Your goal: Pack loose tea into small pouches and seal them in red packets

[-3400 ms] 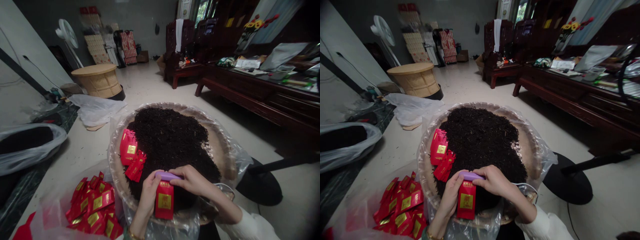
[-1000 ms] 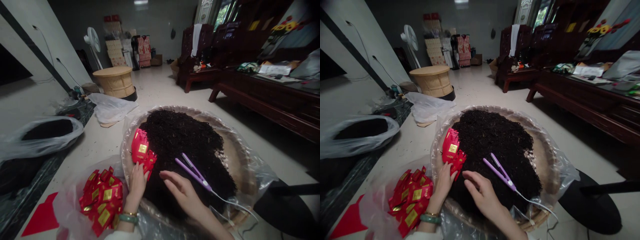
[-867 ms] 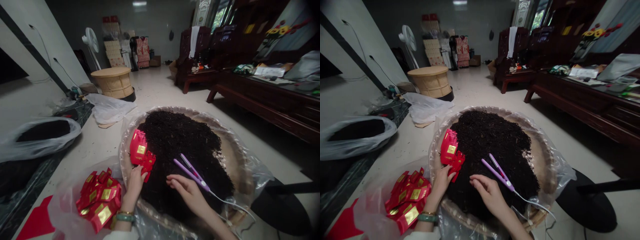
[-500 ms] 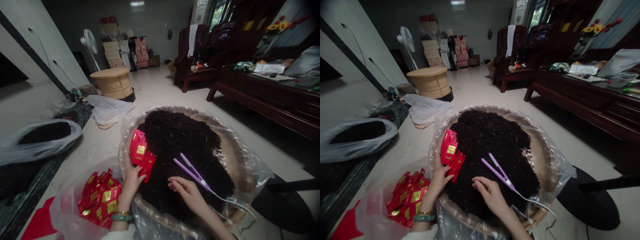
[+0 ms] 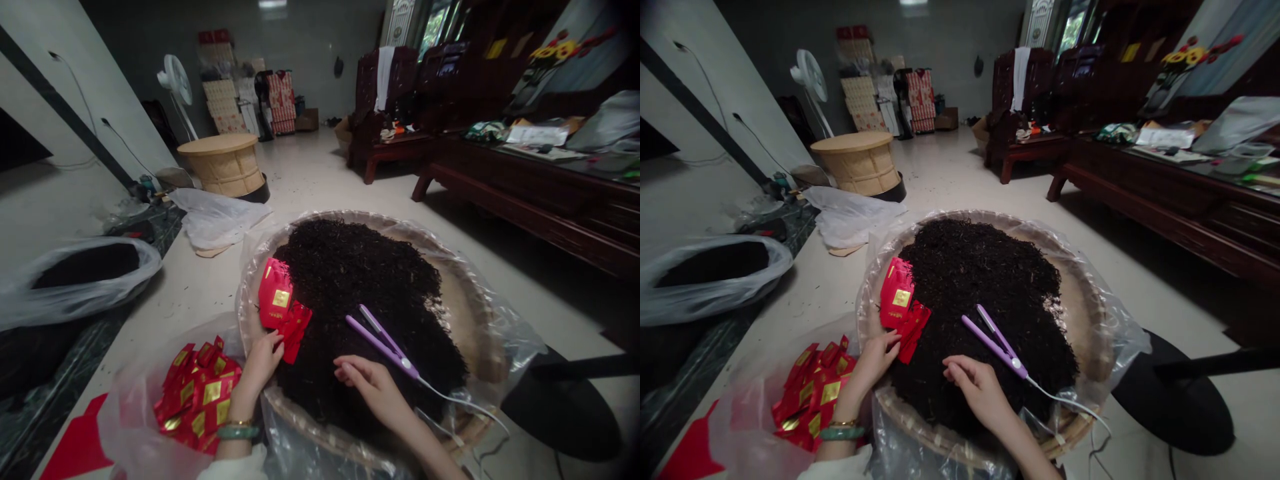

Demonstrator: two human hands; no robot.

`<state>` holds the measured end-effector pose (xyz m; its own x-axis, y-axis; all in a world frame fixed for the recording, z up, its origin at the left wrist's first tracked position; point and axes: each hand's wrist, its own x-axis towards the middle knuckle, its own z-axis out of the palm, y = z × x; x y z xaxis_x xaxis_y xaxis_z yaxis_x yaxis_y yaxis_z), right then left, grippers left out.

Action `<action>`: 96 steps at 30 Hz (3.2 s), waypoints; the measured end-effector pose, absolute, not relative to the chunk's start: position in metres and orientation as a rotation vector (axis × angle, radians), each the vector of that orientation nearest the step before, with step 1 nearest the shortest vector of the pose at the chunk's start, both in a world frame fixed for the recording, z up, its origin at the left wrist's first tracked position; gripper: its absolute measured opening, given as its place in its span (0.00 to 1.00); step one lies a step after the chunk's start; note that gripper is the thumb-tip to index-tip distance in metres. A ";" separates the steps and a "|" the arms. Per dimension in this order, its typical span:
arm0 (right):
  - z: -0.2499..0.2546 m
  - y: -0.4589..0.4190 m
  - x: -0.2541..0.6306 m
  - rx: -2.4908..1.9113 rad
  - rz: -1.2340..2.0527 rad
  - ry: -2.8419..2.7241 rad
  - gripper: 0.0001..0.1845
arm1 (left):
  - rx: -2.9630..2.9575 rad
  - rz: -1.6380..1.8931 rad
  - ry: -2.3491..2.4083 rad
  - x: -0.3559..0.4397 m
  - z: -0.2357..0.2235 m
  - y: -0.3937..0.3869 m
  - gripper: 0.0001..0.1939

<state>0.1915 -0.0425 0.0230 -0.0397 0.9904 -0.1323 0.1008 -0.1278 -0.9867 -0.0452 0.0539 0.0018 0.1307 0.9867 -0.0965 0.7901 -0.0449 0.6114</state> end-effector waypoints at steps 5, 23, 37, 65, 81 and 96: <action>0.026 -0.044 0.195 -1.385 1.144 -1.318 0.23 | 1.915 0.597 1.818 -0.042 0.018 0.037 0.13; 0.034 -0.070 0.152 -1.124 1.504 -0.556 0.34 | 1.177 1.337 1.419 0.047 0.019 -0.037 0.05; 0.052 -0.064 0.160 -0.978 1.616 -0.255 0.23 | 1.941 1.574 1.374 0.023 -0.014 -0.033 0.03; 0.044 -0.068 0.187 -1.300 1.072 -1.657 0.18 | 0.858 0.898 0.914 0.008 0.018 -0.022 0.30; 0.055 -0.060 0.200 -1.139 1.775 -1.402 0.41 | 1.602 0.943 1.270 -0.006 0.018 -0.015 0.24; 0.045 -0.069 0.201 -1.154 1.625 -1.304 0.41 | 2.643 0.831 1.003 0.026 0.014 -0.032 0.33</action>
